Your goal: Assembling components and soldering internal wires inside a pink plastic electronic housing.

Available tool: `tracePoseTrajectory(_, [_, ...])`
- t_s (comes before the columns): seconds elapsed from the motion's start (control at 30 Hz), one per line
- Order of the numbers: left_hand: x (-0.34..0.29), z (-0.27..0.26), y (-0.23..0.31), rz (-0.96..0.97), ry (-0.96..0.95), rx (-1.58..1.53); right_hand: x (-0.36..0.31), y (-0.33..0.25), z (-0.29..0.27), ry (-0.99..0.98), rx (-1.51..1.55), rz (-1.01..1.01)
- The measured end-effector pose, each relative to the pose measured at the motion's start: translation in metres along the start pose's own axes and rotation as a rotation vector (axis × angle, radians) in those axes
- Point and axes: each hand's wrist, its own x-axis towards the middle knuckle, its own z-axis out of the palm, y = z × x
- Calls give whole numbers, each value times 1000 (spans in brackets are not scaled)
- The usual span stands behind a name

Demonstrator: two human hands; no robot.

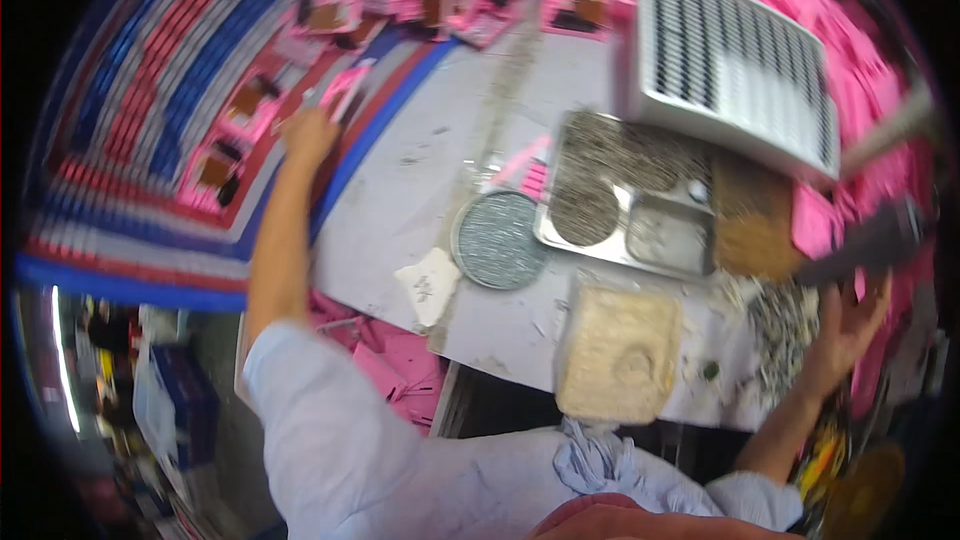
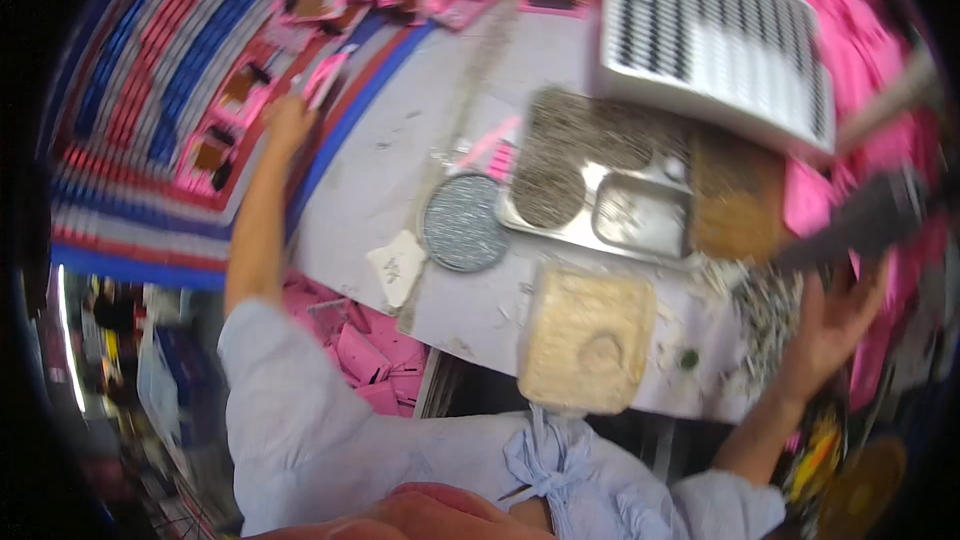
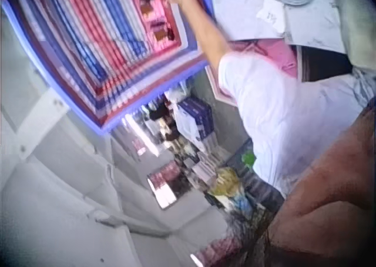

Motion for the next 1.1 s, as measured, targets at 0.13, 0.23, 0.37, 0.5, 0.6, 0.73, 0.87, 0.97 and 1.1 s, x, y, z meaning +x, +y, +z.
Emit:
tracePoseTrajectory(0.13, [-118,-129,36,399,109,-662,-46,-11,15,-286,242,-56])
tracePoseTrajectory(0.23, [-197,-239,106,685,151,-587,-76,-14,52,-903,614,991])
tracePoseTrajectory(0.37, [-258,-295,180,1149,114,-578,-123,8,85,-1010,1167,1574])
tracePoseTrajectory(0.5, [-280,-288,235,1558,239,-710,-126,5,48,-1145,1173,1310])
tracePoseTrajectory(0.6, [-270,-269,260,1617,330,-793,-120,-3,19,-980,838,1206])
tracePoseTrajectory(0.73, [-245,-213,297,1611,344,-808,-122,-2,7,-713,507,964])
tracePoseTrajectory(0.87, [-255,-191,307,1418,142,-983,-145,13,17,-594,135,604])
tracePoseTrajectory(0.97, [-293,-196,306,1290,-32,-1193,-144,6,25,-621,-66,465])
tracePoseTrajectory(1.1, [-325,-181,311,1213,5,-1171,-142,13,36,-669,-469,37])
